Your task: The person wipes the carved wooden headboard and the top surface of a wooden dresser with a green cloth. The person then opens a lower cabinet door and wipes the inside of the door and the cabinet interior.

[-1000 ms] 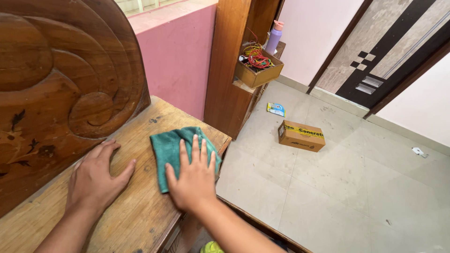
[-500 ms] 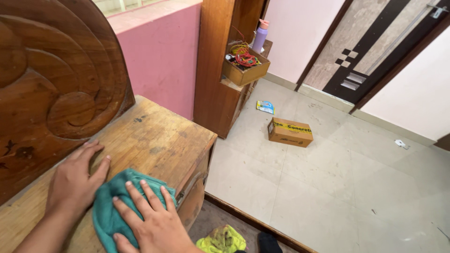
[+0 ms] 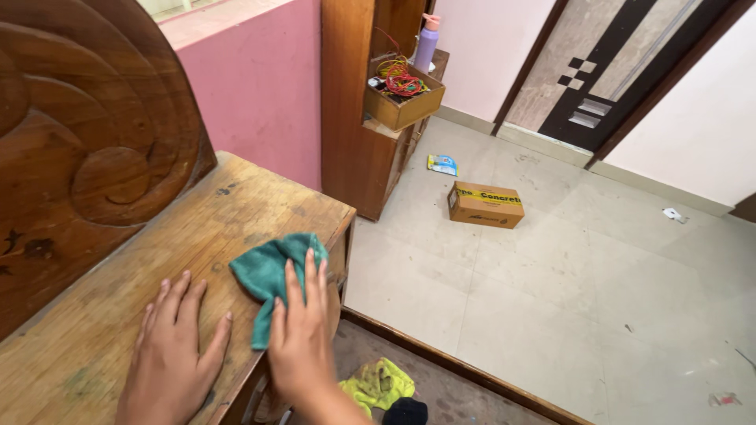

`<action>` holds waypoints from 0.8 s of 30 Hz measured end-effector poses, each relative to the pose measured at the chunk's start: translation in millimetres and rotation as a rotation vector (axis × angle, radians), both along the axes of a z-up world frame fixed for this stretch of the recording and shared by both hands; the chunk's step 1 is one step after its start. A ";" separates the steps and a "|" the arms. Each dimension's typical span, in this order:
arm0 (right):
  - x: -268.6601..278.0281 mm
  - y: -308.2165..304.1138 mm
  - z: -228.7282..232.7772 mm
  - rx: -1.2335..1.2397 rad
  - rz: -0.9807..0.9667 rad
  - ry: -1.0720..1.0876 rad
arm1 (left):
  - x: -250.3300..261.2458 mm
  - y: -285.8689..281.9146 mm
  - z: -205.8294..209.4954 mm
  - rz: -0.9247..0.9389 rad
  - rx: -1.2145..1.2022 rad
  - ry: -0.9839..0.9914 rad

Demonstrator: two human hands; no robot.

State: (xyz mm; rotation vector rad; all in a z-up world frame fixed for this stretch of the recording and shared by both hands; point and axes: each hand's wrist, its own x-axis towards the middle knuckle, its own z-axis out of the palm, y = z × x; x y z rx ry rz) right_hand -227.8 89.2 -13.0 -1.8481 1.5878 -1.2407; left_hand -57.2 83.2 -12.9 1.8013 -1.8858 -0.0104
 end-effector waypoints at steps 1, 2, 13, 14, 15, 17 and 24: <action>7.4 6.9 -3.4 -0.019 -0.047 -0.082 | -2.2 1.4 1.1 -0.010 -0.033 -0.006; 12.1 11.8 -6.1 0.000 -0.066 -0.135 | -4.0 2.3 1.9 -0.019 -0.066 -0.011; -13.3 -6.5 -21.8 0.546 -0.170 -0.552 | -5.9 -2.4 6.9 0.079 0.087 -0.009; -16.1 -5.6 -21.7 0.579 -0.158 -0.582 | -6.0 -2.1 5.9 0.073 0.074 -0.001; -18.8 -5.2 -19.8 0.612 -0.143 -0.610 | -6.5 -2.8 5.8 0.074 0.074 -0.011; -22.1 -4.5 -14.3 0.680 -0.131 -0.694 | -6.6 -2.7 6.4 0.080 0.075 -0.031; -28.5 -14.0 -15.3 0.799 -0.093 -1.073 | -7.4 4.8 13.5 0.034 0.067 -0.016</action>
